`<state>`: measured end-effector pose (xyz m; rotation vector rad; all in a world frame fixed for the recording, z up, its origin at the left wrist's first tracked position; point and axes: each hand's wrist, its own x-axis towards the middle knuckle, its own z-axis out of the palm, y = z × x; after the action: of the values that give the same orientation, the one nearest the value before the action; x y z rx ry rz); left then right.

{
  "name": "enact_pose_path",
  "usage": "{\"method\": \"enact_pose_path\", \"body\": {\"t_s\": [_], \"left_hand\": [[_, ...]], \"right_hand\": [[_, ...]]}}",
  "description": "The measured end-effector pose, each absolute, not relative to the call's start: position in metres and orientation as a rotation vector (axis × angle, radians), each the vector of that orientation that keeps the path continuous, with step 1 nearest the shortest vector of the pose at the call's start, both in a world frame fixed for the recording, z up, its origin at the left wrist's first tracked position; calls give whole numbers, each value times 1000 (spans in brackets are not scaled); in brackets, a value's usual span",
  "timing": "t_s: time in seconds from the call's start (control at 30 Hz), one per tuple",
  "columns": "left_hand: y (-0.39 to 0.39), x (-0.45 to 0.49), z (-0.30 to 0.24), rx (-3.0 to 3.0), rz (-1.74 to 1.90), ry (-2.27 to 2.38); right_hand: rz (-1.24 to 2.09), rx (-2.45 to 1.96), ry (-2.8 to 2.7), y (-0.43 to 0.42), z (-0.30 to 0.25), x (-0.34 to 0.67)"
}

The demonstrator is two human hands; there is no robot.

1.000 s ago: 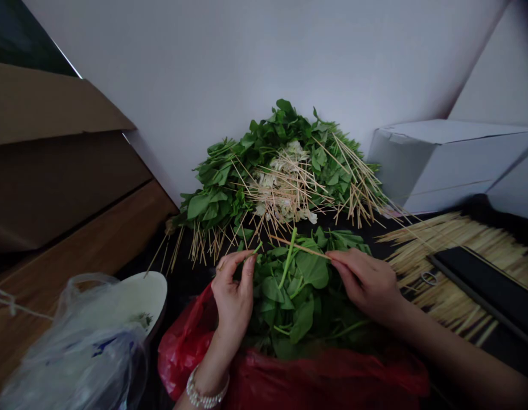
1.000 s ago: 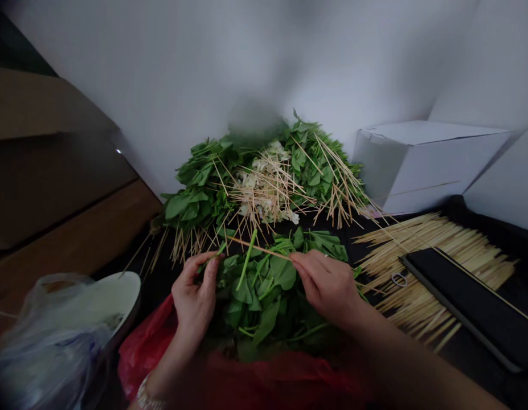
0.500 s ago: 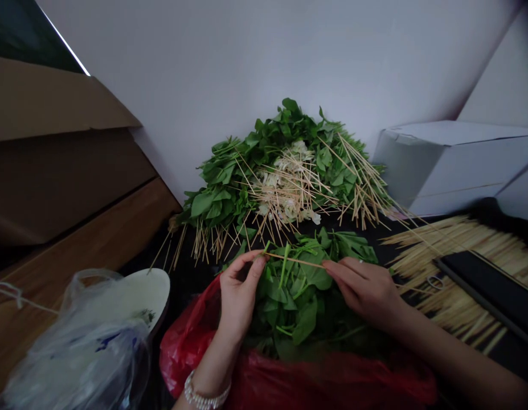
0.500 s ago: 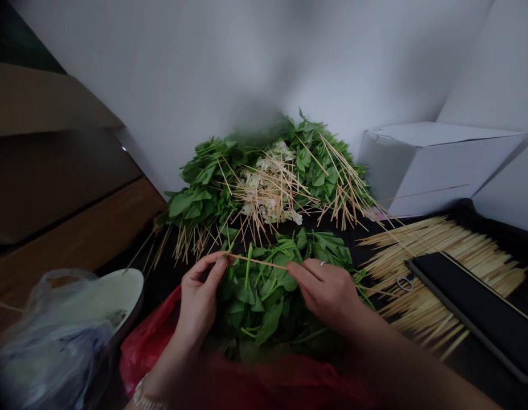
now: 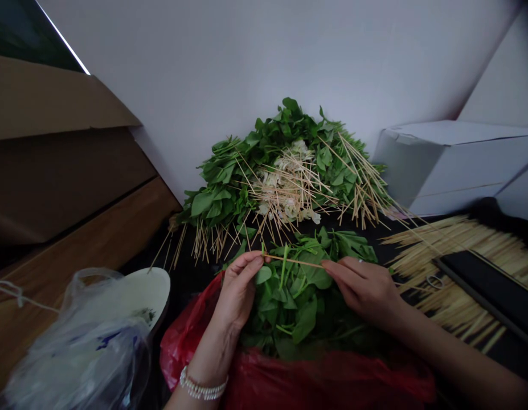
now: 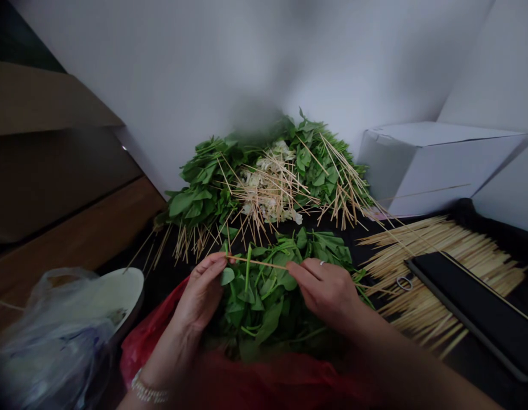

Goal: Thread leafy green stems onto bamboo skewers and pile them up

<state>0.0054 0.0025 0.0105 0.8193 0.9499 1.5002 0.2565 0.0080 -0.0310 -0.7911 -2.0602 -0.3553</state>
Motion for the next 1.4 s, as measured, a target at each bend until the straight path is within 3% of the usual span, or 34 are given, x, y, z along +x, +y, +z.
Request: {"method": "enact_pose_path", "body": {"t_s": [0.6, 1.4], "left_hand": [[9, 1, 7, 589, 1454, 920], [7, 3, 0, 956, 1497, 1076]], "right_hand": [[-406, -780, -2054, 6, -28, 256], [-401, -806, -2055, 4, -30, 252]]}}
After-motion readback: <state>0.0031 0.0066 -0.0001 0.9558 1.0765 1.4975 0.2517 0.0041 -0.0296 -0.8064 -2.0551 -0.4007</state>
